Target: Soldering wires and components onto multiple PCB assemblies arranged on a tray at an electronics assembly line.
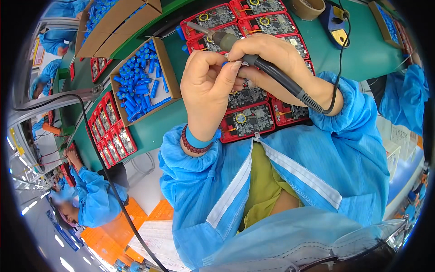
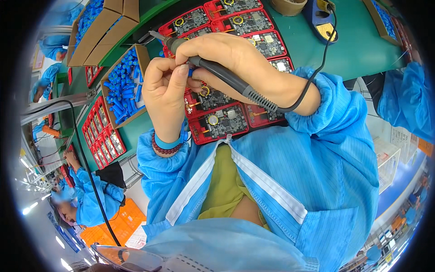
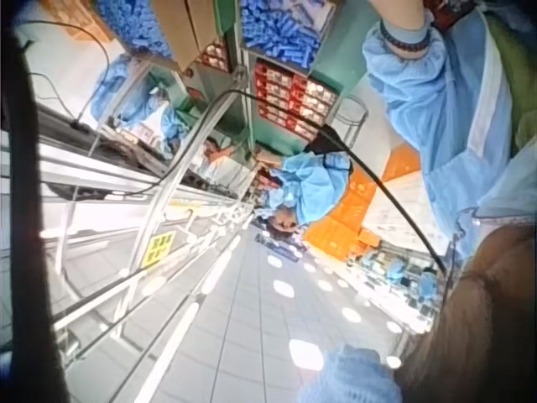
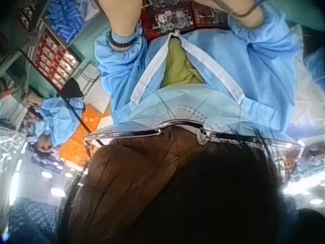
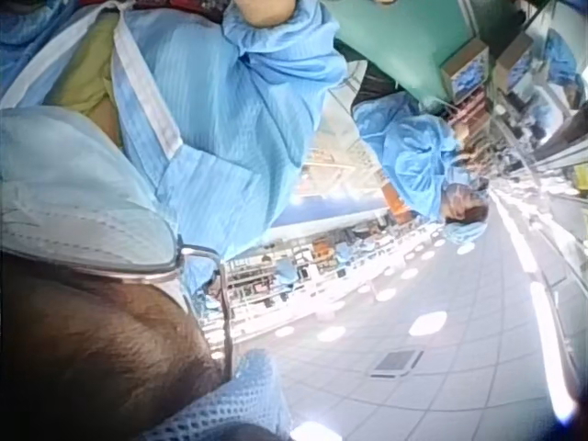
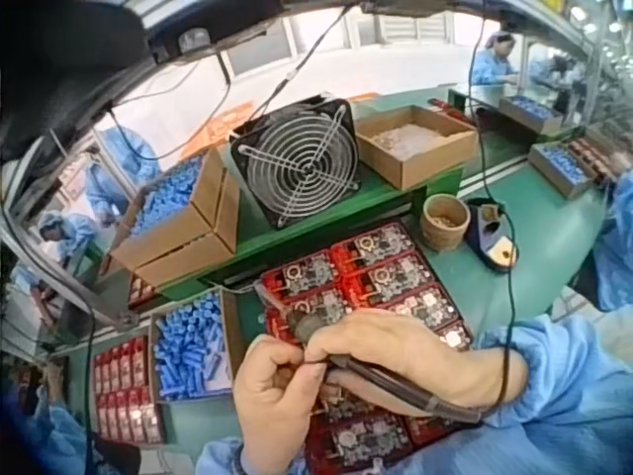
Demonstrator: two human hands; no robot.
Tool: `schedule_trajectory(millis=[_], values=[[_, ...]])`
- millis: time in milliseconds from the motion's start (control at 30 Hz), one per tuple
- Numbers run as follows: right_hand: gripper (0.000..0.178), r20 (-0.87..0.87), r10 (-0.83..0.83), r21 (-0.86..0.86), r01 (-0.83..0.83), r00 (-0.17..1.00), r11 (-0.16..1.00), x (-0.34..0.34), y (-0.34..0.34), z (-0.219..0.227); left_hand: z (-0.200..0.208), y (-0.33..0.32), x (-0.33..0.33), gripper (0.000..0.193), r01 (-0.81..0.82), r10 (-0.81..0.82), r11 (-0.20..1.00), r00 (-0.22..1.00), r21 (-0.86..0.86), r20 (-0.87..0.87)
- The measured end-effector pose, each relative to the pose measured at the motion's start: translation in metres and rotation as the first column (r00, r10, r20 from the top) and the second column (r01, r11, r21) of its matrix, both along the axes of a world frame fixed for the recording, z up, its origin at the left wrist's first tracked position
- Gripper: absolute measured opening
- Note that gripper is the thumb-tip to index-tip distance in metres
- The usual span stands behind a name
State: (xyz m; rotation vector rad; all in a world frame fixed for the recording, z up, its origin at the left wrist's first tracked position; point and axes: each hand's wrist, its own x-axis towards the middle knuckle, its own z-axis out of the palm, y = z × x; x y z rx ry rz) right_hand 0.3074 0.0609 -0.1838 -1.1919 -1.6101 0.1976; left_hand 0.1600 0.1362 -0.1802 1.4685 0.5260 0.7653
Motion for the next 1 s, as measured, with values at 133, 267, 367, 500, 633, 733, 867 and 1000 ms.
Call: schedule_trajectory(millis=[133,267,367,500,633,733,867,1000], values=[[0.034,0.082,-0.032,0.054,0.028,0.996,0.998,0.005,0.000,-0.002,-0.005,-0.004,0.002,0.006,0.003,-0.003,1.000,1.000,0.017,-0.008],[0.034,0.112,-0.036,0.070,0.028,0.993,0.997,0.008,-0.001,0.000,-0.004,-0.006,0.004,0.011,0.018,-0.016,0.998,1.000,-0.066,0.018],[0.033,0.062,-0.091,0.077,0.086,0.994,0.993,0.008,-0.006,0.002,-0.002,-0.007,0.003,0.011,0.059,-0.059,0.997,0.998,-0.047,0.013],[0.028,-0.091,-0.049,-0.102,0.039,0.995,0.994,0.012,-0.016,0.013,-0.010,-0.004,-0.003,0.015,0.275,-0.258,0.954,0.956,-0.122,0.139],[0.027,-0.048,0.057,-0.034,-0.059,0.997,0.998,0.015,-0.022,0.014,-0.007,-0.010,0.008,0.020,0.279,-0.243,0.918,0.957,-0.282,0.156],[0.028,-0.098,0.076,-0.070,-0.084,0.992,0.994,0.018,-0.026,0.014,-0.007,-0.007,0.010,0.019,0.416,-0.394,0.855,0.909,-0.311,0.131],[0.028,-0.078,0.097,-0.038,-0.100,0.992,0.994,0.024,-0.030,0.011,-0.006,-0.005,0.013,0.020,0.536,-0.490,0.752,0.844,-0.383,0.219],[0.028,-0.088,0.050,-0.006,-0.051,0.995,0.999,0.031,-0.035,0.007,0.003,-0.012,0.017,0.018,0.477,-0.430,0.750,0.878,-0.457,0.210]])
